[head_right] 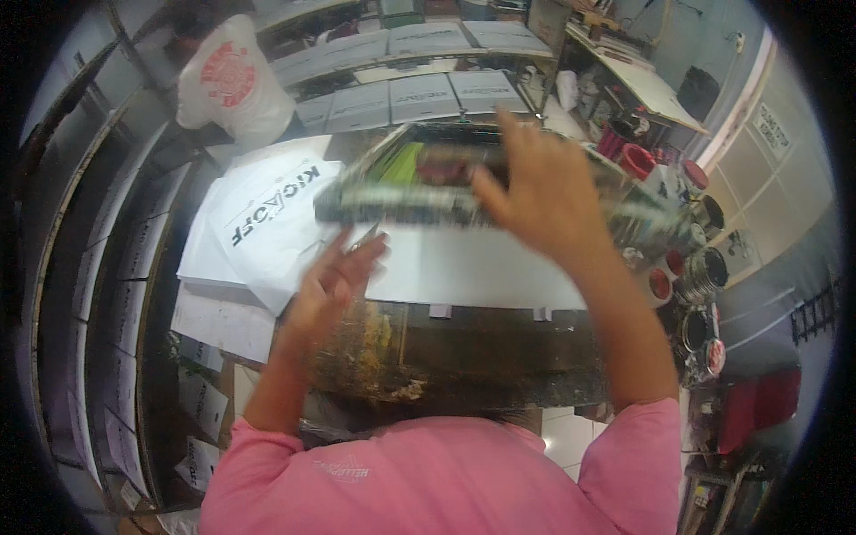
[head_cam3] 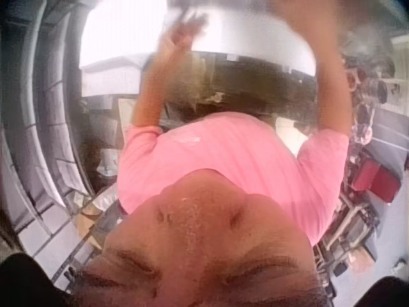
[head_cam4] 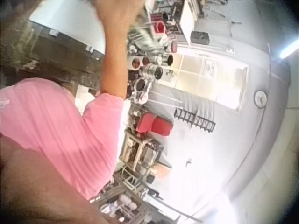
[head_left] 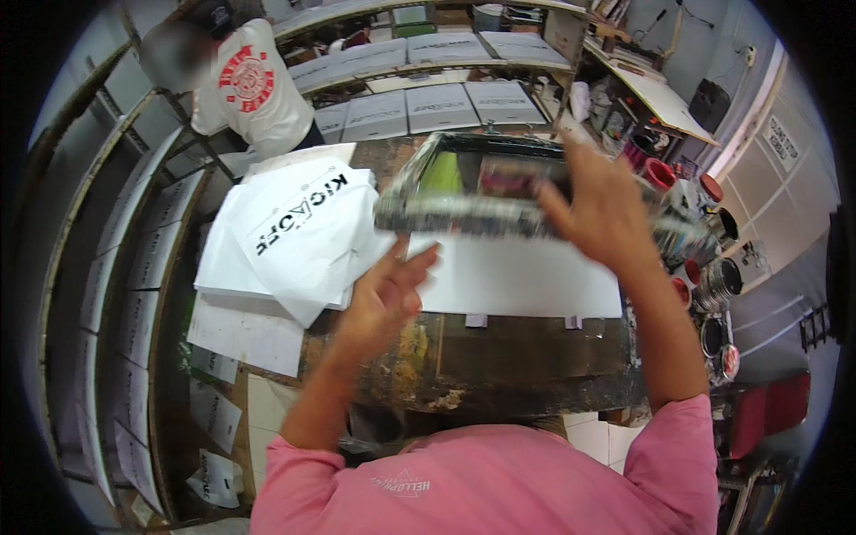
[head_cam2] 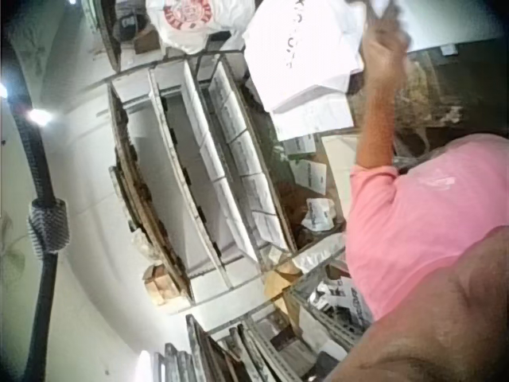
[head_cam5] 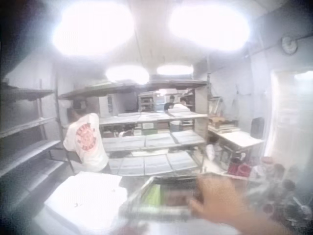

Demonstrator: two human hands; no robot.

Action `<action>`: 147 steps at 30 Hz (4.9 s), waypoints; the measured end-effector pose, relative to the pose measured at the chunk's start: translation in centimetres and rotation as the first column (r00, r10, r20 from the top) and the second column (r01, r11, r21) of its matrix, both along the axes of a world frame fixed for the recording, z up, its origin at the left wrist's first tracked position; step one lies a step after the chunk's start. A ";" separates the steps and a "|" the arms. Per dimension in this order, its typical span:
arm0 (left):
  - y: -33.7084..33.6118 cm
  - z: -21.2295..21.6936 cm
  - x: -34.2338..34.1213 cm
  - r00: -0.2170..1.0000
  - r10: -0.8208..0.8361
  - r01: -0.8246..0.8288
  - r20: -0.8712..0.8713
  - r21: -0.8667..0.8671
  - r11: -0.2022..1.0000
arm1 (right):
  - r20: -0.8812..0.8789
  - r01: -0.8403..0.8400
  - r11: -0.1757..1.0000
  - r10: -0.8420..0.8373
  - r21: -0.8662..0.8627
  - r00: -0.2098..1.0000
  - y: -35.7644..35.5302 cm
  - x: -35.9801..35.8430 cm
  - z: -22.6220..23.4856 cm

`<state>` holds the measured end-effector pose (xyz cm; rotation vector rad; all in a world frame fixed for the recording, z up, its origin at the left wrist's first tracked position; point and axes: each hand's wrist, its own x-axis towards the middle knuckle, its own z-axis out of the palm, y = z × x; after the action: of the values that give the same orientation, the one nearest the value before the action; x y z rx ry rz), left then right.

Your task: The person performs screen printing on plastic bags by placing a bag on a flat surface, lowering a screen over it, and using a squeegee to apply ink through the screen.

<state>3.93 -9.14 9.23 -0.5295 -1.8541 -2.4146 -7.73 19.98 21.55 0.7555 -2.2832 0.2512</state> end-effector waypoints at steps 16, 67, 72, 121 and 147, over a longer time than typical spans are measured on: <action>5.4 -16.8 7.5 0.727 -0.053 -0.342 0.685 0.428 0.836 | 0.508 -0.204 0.977 0.149 0.054 0.848 1.0 1.9 -22.3; 6.4 -12.1 -1.1 0.844 0.362 -0.389 -0.395 -0.917 -0.094 | -0.147 -0.077 0.994 0.065 -0.080 0.987 -0.5 -1.5 2.0; 7.7 -14.6 0.4 0.886 0.369 -0.215 -0.279 -0.955 -0.206 | -0.122 -0.052 0.996 0.043 -0.075 0.992 -1.0 -4.1 4.3; -22.2 -0.8 -5.3 0.588 0.769 -0.657 -0.249 -0.703 0.274 | 0.026 0.048 0.997 -0.046 -0.068 0.999 -1.4 -2.3 5.6; 4.5 -16.9 8.1 0.743 -0.085 -0.334 0.664 0.477 0.813 | 0.371 -0.158 0.984 0.118 0.078 0.921 -0.9 -12.3 -24.7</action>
<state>11.99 -4.61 -7.64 0.5744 -1.0595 -3.0790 -20.04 19.04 -3.18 0.9978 -2.6134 0.3637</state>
